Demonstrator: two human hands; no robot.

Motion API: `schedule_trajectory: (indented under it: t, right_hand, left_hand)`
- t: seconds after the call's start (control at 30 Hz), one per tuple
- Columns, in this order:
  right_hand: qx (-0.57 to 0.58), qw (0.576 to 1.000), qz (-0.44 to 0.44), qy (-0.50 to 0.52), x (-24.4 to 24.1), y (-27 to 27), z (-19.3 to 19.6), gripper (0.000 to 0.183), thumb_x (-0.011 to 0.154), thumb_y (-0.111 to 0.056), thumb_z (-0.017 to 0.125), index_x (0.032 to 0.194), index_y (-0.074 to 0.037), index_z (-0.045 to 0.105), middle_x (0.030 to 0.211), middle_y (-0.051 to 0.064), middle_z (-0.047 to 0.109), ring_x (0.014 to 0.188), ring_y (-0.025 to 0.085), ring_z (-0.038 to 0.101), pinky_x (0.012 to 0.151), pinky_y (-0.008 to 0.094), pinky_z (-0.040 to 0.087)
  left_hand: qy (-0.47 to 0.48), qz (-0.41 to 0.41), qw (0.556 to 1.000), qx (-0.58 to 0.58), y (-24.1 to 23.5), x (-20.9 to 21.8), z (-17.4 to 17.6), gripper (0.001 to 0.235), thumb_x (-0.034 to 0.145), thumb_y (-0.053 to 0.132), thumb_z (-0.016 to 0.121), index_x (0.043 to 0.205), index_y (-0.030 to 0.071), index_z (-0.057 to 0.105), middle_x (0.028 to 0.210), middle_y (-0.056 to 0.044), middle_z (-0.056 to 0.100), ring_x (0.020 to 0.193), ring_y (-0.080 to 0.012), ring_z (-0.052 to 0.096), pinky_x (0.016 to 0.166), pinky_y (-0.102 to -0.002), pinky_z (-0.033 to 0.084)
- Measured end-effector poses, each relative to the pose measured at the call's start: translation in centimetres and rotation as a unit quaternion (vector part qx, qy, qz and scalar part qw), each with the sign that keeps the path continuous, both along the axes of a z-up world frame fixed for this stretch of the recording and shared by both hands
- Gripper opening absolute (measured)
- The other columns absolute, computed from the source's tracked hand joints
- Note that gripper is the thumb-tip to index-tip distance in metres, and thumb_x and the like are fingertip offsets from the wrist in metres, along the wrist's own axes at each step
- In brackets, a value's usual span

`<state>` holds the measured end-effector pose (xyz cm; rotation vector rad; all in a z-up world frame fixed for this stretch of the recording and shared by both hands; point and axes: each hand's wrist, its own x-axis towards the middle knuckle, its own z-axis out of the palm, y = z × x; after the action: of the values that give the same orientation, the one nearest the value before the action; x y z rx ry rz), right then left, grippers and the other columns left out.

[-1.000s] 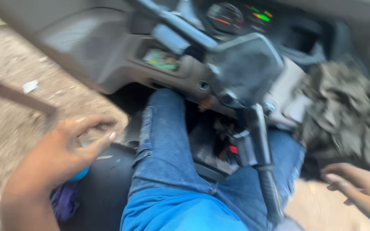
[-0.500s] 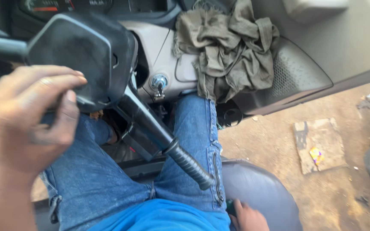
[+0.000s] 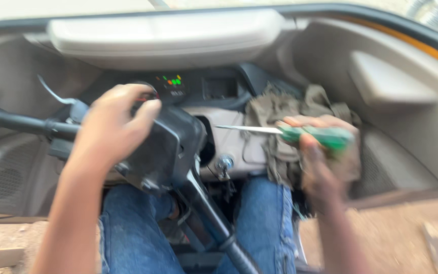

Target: The person works on the scooter's handlebar assembly, using a green-handled screwdriver to loosen and tighten screws on the central plastic cover. They repeatedly adjust the cover and handlebar area while seated on the scooter.

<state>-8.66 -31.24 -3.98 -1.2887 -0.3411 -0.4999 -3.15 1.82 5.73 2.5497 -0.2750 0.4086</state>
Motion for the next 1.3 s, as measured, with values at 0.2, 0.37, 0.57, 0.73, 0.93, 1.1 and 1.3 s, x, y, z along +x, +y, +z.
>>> schedule_trajectory:
  t: [0.2,0.37,0.57,0.73,0.93,1.1,1.3]
  right_hand:
    - [0.209,0.977,0.033,0.002,12.4,8.3,-1.8,0.025,0.113,-0.029,0.048,0.126,-0.011,0.036,0.106,0.015,0.061,0.089,0.026,0.069,0.073,0.037,0.06]
    - [0.276,0.96,0.015,0.037,18.2,8.9,-5.1,0.031,0.114,-0.039,0.046,0.123,-0.011,0.036,0.097,0.012,0.057,0.074,0.023,0.061,0.059,0.033,0.052]
    - [0.307,0.95,0.013,0.063,19.9,9.3,-9.0,0.032,0.116,-0.04,0.046,0.127,-0.011,0.039,0.096,0.011,0.055,0.071,0.021,0.055,0.053,0.031,0.045]
    - [0.309,0.947,0.051,0.077,21.4,9.5,-10.0,0.032,0.115,-0.039,0.047,0.128,-0.01,0.041,0.098,0.012,0.056,0.073,0.022,0.055,0.056,0.031,0.045]
    - [0.303,0.947,0.072,0.076,20.9,10.8,-9.8,0.032,0.116,-0.041,0.048,0.125,-0.01,0.042,0.1,0.012,0.056,0.074,0.022,0.055,0.057,0.032,0.046]
    - [0.308,0.946,0.071,0.07,21.0,10.3,-9.3,0.032,0.116,-0.039,0.048,0.127,-0.01,0.043,0.1,0.012,0.056,0.073,0.022,0.055,0.058,0.031,0.046]
    - [0.3,0.948,0.074,0.073,21.0,10.4,-9.4,0.033,0.115,-0.041,0.049,0.126,-0.011,0.044,0.1,0.012,0.056,0.073,0.021,0.055,0.056,0.03,0.045]
  left_hand:
    - [0.356,0.104,0.928,0.016,-2.3,6.6,-1.0,0.055,0.091,0.049,0.06,0.122,0.006,0.075,0.124,-0.019,0.072,0.12,-0.0363,0.065,0.105,-0.041,0.048]
    - [0.339,0.134,0.93,-0.04,-1.6,6.7,-2.6,0.05,0.08,0.031,0.065,0.125,0.011,0.072,0.122,-0.016,0.074,0.118,-0.0306,0.069,0.105,-0.036,0.048]
    - [0.327,0.109,0.938,-0.05,-1.4,7.2,-3.1,0.05,0.076,0.031,0.069,0.121,0.009,0.073,0.117,-0.015,0.077,0.112,-0.0281,0.072,0.101,-0.033,0.05]
    - [0.325,0.123,0.937,-0.038,-1.3,7.5,-3.6,0.057,0.073,0.03,0.072,0.126,0.011,0.073,0.117,-0.015,0.076,0.112,-0.0287,0.071,0.101,-0.034,0.049]
    - [0.311,0.111,0.943,-0.036,-1.4,7.3,-3.6,0.056,0.074,0.031,0.074,0.125,0.01,0.073,0.116,-0.015,0.077,0.111,-0.0289,0.072,0.1,-0.034,0.05]
    - [0.313,0.108,0.943,-0.042,-1.6,7.3,-3.2,0.055,0.074,0.03,0.074,0.125,0.01,0.073,0.114,-0.014,0.077,0.11,-0.028,0.073,0.098,-0.034,0.051]
    - [0.323,0.097,0.94,-0.057,-0.9,7.3,-4.2,0.053,0.077,0.028,0.072,0.127,0.011,0.076,0.116,-0.014,0.08,0.109,-0.0292,0.075,0.099,-0.035,0.051]
